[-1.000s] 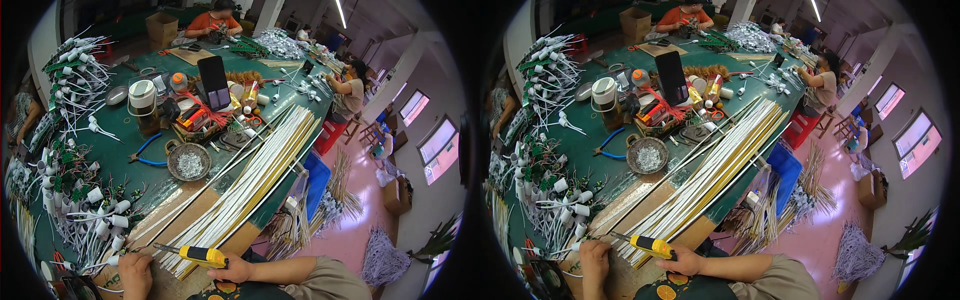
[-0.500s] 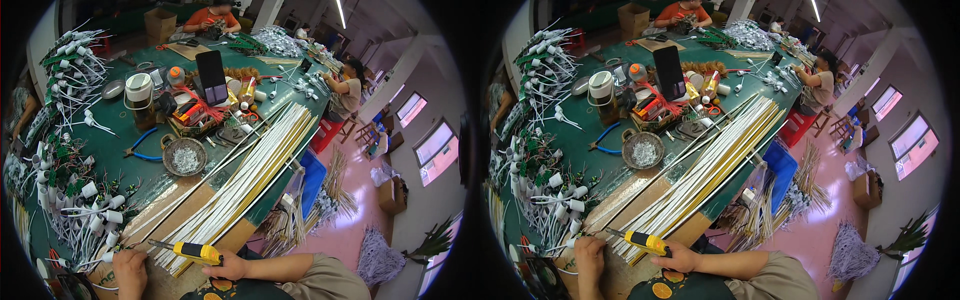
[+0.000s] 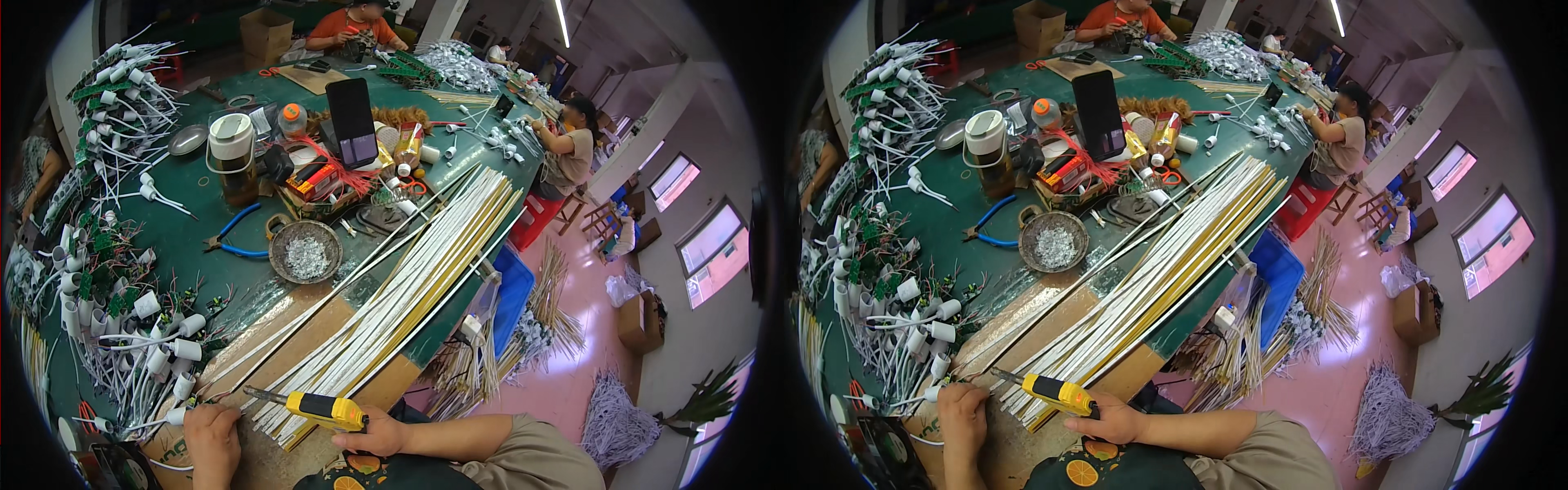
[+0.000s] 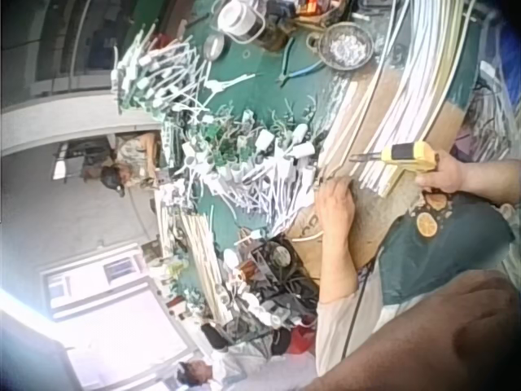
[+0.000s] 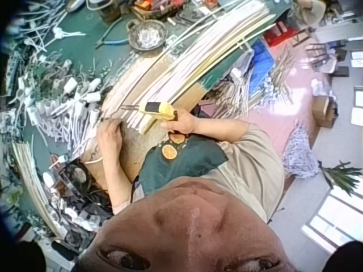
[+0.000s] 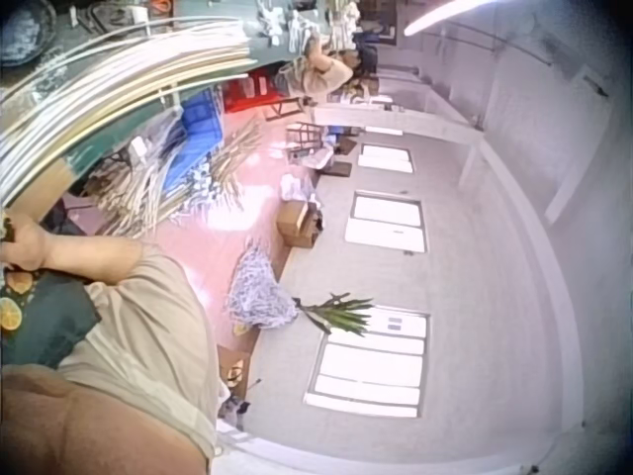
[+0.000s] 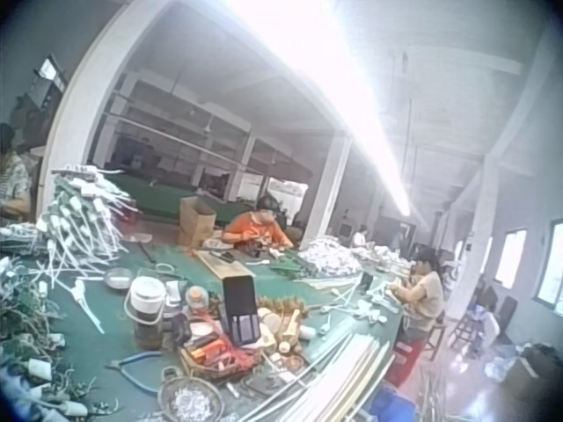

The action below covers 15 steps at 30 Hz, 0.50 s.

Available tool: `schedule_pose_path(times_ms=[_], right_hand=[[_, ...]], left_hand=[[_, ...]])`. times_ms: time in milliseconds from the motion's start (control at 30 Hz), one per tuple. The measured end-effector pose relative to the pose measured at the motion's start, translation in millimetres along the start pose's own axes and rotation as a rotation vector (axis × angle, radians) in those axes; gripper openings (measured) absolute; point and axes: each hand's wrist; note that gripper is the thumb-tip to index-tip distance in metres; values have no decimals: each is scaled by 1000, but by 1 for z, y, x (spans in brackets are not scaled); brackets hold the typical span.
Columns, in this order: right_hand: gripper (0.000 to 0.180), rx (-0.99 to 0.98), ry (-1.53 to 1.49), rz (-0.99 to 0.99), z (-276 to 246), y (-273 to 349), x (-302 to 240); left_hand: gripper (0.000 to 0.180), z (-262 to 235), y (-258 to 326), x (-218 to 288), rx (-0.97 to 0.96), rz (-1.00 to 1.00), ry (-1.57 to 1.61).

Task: The person arranges LED strips on the workbench and solders wires from power driver assemblies onto the ends of the strips using a soldering iron.

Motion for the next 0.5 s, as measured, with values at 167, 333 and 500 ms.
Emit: schedule_pose_path(times_ms=[167, 333, 500], right_hand=[[49, 2, 4, 12, 1, 1, 0], [49, -5, 5, 16, 0, 0, -5], [48, 7, -13, -47, 1, -1, -6]], left_hand=[[13, 0, 1, -1, 2, 10, 4], [13, -1, 0, 2, 6, -3, 3], [19, 2, 1, -3, 3, 8, 3]])
Point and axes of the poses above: each hand's wrist, its own y-axis away from the middle knuckle, its own z-axis out of the palm, x = y × z, and after that the axes turned 4 degrees about x, right-handed
